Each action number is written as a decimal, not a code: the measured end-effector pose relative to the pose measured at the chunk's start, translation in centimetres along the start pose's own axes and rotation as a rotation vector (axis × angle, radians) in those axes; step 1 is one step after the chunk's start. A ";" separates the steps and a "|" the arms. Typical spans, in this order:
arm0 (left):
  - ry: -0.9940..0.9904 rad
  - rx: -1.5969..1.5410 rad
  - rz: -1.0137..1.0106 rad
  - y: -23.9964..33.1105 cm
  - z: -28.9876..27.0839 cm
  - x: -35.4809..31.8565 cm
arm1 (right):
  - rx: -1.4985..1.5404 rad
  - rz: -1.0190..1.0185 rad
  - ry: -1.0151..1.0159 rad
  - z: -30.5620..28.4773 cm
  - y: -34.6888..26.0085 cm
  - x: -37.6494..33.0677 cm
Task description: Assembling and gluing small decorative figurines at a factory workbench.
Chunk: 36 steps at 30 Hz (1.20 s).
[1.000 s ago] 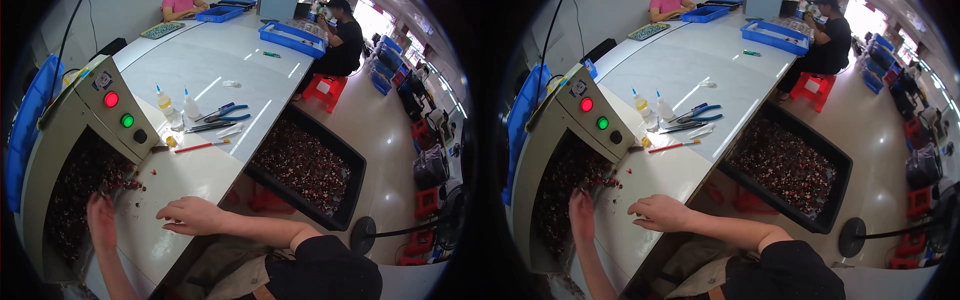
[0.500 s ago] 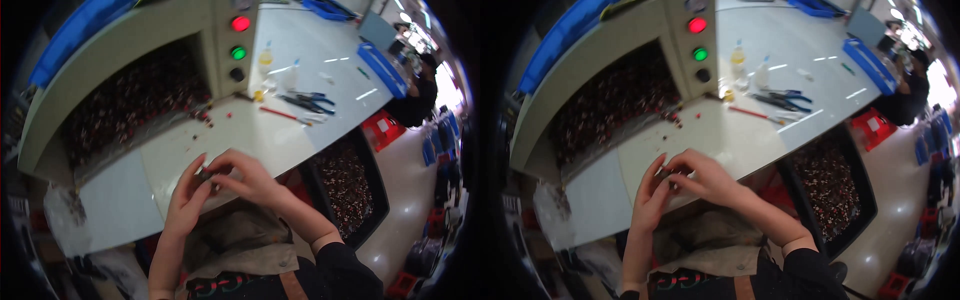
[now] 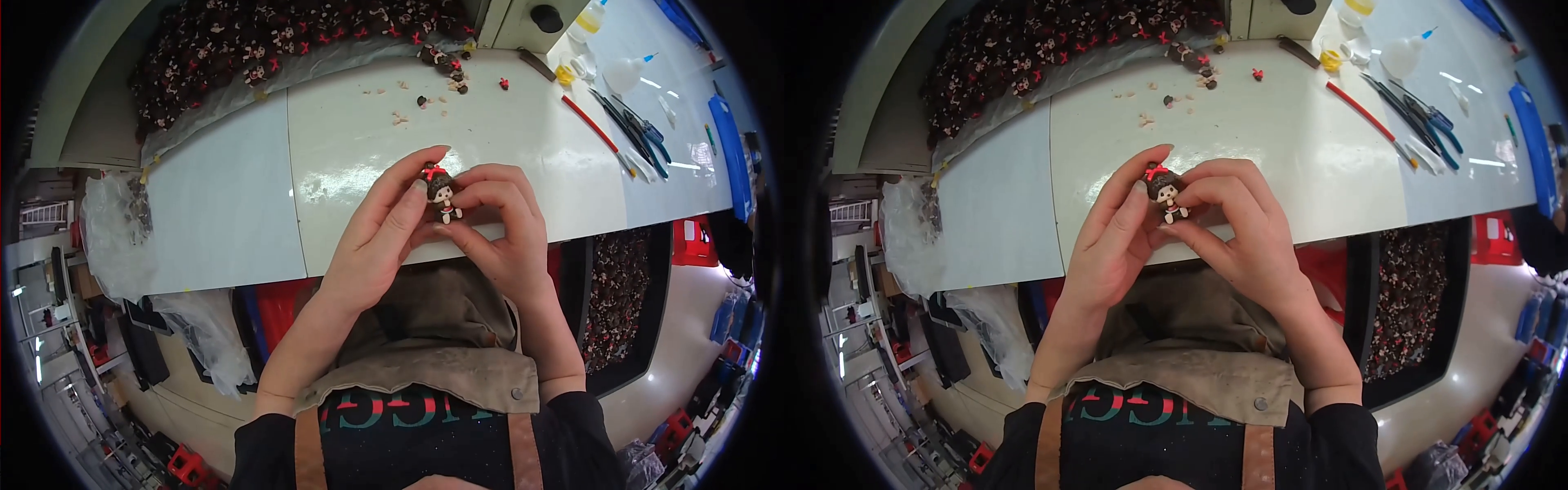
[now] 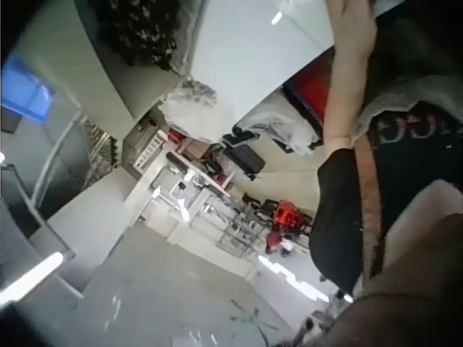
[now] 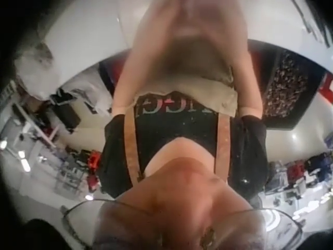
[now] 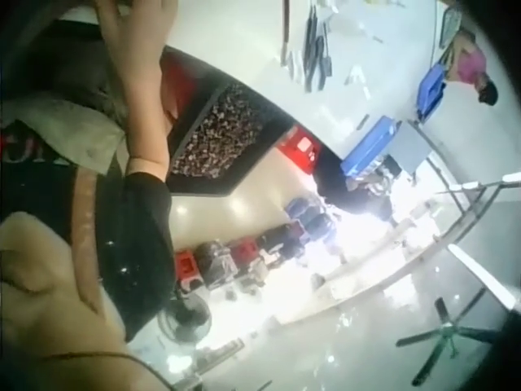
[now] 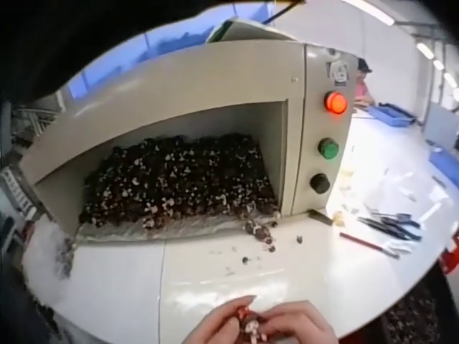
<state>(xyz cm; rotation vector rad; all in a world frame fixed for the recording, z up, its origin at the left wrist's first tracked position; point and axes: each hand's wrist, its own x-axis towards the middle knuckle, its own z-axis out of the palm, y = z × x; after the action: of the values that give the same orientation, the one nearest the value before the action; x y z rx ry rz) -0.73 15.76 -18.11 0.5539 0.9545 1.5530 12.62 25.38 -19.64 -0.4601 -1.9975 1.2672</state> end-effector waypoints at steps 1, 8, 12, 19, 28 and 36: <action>0.006 0.000 -0.001 0.0 0.0 -0.1 | 0.016 0.012 0.011 0.1 0.0 -0.1; 0.033 0.027 -0.015 -0.1 0.2 -0.3 | -0.006 -0.089 0.056 0.2 0.0 -0.2; 0.056 0.044 -0.022 0.0 0.4 -0.3 | -0.008 -0.098 0.044 0.1 0.3 -0.3; 0.069 0.002 -0.057 0.6 0.6 -0.4 | 0.043 -0.055 0.006 0.0 0.6 -0.3; 0.137 0.135 0.098 -0.3 1.1 -0.9 | -0.015 -0.066 0.011 0.0 0.1 -0.2; 0.047 0.156 0.074 -0.3 0.7 -1.1 | -0.044 -0.091 0.022 -0.1 0.0 -0.1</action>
<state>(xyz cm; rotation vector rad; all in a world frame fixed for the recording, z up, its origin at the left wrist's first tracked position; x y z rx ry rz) 0.21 14.92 -17.84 0.6716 1.1081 1.5717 12.76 25.36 -19.64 -0.3975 -2.0085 1.1592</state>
